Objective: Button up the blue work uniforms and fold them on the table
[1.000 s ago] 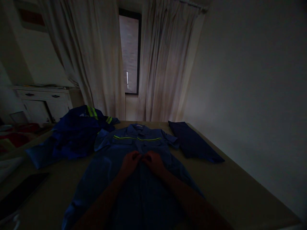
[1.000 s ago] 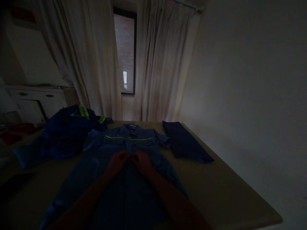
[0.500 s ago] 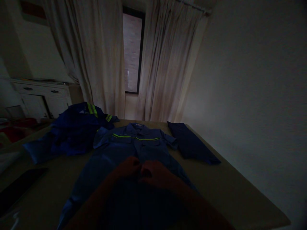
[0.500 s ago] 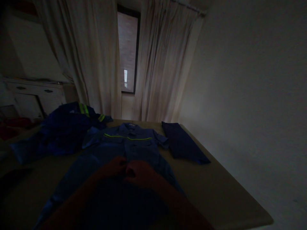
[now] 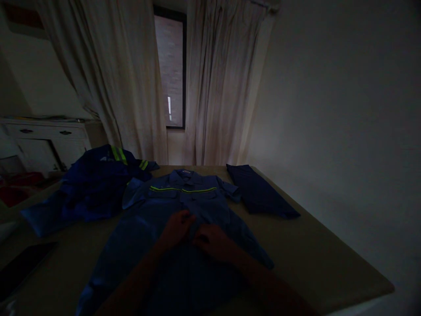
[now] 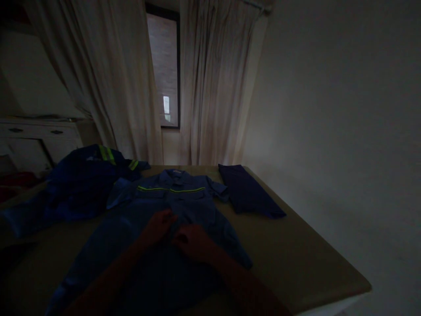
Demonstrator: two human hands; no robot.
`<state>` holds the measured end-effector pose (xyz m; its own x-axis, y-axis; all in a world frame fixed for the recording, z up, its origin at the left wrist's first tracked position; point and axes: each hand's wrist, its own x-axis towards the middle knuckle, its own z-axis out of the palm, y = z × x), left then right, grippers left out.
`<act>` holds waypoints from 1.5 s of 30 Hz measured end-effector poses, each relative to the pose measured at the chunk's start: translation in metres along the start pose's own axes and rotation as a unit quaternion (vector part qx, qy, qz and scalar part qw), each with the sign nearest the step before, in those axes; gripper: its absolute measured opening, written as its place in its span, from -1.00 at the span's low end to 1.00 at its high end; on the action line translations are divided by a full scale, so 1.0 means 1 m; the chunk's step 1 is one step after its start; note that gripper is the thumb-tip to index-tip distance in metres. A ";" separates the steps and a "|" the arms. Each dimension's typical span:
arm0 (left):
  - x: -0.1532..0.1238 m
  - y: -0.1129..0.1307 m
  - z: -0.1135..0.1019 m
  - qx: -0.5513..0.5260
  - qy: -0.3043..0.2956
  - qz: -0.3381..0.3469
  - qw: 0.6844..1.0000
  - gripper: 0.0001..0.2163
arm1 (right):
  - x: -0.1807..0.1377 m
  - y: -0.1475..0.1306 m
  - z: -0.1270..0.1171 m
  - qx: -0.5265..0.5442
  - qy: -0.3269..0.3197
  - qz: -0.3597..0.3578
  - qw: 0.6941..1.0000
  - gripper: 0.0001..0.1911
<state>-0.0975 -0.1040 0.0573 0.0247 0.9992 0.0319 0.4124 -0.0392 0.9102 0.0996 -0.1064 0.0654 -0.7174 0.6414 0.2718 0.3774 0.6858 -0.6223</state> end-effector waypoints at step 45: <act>-0.001 -0.003 0.001 -0.191 -0.023 0.011 0.981 -0.55 | -0.001 0.005 0.014 -0.017 0.180 0.078 0.980 -0.62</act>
<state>-0.0977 -0.1046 0.0540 0.0750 0.9963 0.0431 0.0400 -0.0462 0.9981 0.0940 -0.1087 0.0515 -0.3977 0.8152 0.4210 0.4895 0.5767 -0.6541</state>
